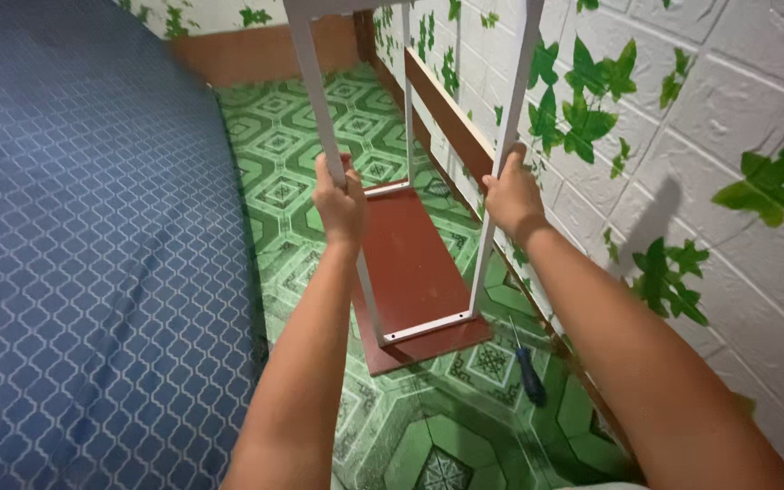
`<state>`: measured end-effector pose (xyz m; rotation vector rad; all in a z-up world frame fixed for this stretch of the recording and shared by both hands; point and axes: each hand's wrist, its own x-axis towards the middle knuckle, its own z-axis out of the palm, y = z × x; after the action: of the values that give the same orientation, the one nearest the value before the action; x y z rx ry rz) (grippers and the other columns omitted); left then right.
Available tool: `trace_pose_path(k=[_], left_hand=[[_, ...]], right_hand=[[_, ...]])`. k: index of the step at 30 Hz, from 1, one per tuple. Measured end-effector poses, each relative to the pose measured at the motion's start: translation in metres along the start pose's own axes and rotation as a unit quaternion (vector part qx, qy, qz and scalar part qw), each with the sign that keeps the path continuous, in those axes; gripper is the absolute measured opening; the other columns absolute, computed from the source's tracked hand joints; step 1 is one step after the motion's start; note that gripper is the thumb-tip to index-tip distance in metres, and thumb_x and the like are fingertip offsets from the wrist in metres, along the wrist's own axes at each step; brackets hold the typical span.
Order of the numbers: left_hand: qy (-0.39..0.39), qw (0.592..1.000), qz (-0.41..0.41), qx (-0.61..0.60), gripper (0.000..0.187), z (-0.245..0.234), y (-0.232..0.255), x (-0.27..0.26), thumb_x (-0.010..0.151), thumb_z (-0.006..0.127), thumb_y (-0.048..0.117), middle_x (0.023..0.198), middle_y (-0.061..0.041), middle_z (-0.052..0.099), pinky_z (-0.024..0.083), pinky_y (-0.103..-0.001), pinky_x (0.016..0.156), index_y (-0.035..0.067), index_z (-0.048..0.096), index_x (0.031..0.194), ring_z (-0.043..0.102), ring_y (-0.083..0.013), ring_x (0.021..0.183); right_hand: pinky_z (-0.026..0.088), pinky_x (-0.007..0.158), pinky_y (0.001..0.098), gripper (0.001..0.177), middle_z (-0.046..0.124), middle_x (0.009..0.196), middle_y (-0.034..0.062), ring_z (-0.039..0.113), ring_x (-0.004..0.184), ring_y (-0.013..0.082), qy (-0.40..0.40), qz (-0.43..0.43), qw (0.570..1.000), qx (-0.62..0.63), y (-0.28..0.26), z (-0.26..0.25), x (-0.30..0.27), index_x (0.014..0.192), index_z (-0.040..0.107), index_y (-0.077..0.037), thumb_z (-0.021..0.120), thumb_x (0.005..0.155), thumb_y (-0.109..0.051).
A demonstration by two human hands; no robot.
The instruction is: The person uses a screwdriver to tighten a screw on a white metal frame, then lifts and repositions the frame. A reddish-brown rectangular board is placed on the floor and the frame is set over it, preparing for further assembly.
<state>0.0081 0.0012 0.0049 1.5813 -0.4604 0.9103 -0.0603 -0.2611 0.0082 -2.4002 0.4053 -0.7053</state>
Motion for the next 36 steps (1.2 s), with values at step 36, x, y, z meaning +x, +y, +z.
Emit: trace_pose_path(k=[36], left_hand=[[0.022, 1.0, 0.015, 0.017, 0.015, -0.009, 0.0, 0.0, 0.097, 0.054, 0.001, 0.08, -0.011, 0.069, 0.054, -0.036, 0.061, 0.006, 0.057, 0.111, 0.069, -0.0192, 0.065]], right_hand=[[0.054, 0.086, 0.055, 0.063, 0.068, 0.101, 0.0358, 0.067, 0.095, 0.0524, -0.068, 0.001, 0.996, -0.064, 0.008, 0.015, -0.007, 0.142, 0.022, 0.011, 0.053, 0.097, -0.022]])
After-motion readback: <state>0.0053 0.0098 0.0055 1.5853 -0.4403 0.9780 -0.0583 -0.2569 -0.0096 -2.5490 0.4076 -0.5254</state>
